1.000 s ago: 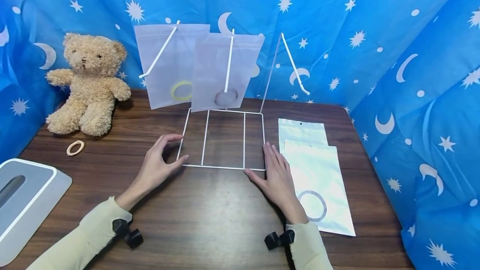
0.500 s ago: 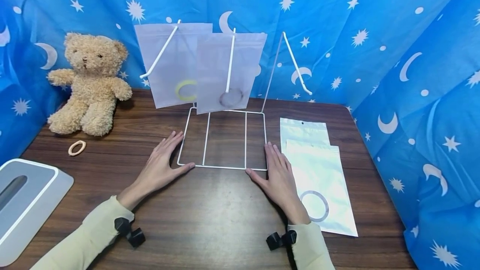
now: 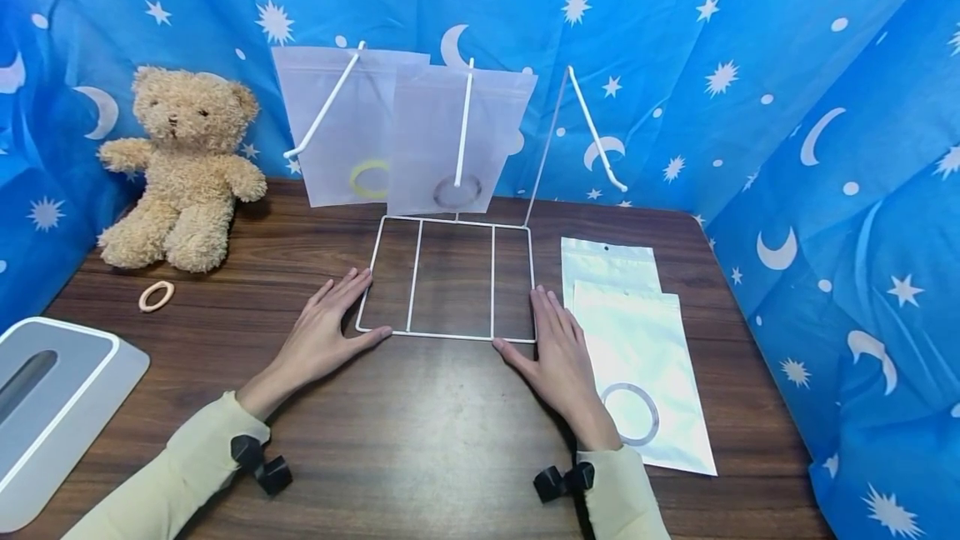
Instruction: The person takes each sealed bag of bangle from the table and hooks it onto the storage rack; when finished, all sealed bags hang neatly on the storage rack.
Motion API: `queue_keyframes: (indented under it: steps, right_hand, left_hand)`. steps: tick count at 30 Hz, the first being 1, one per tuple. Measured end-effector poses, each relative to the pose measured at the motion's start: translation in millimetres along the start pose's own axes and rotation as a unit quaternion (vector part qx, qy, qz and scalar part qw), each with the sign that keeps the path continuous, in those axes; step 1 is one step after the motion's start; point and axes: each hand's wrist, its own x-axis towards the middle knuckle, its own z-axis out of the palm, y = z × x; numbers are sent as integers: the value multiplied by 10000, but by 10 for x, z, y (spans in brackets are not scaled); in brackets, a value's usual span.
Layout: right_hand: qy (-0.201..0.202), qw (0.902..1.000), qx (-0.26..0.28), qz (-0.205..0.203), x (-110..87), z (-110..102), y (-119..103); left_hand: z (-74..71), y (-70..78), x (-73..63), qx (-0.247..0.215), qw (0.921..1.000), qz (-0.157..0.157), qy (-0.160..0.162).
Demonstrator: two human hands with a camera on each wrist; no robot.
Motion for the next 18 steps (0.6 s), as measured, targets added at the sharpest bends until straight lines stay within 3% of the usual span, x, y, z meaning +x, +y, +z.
queue_keyframes:
  steps: [4, 7, 10, 13, 16, 18]
  right_hand:
    - [410, 9986, 334, 37, 30, -33, -28]
    - [924, 9919, 868, 73, 37, -120, -35]
    - [1492, 9805, 1252, 251, 8, -320, 40]
    - [1751, 9762, 1142, 580, -85, -605, 242]
    - [1266, 9798, 639, 1412, -224, -861, 501]
    - [600, 9702, 374, 2317, -313, -972, 656]
  left_hand:
    - [-10, -18, -4, 7, 10000, -20, 28]
    - [-8, -30, -13, 17, 10000, -55, 20]
    - [4, -32, -16, 35, 10000, -45, 13]
    - [21, -26, -8, 48, 10000, 11, -11]
    - [36, -23, 1, 30, 10000, 40, -39]
    - [39, -22, 2, 27, 10000, 38, -35]
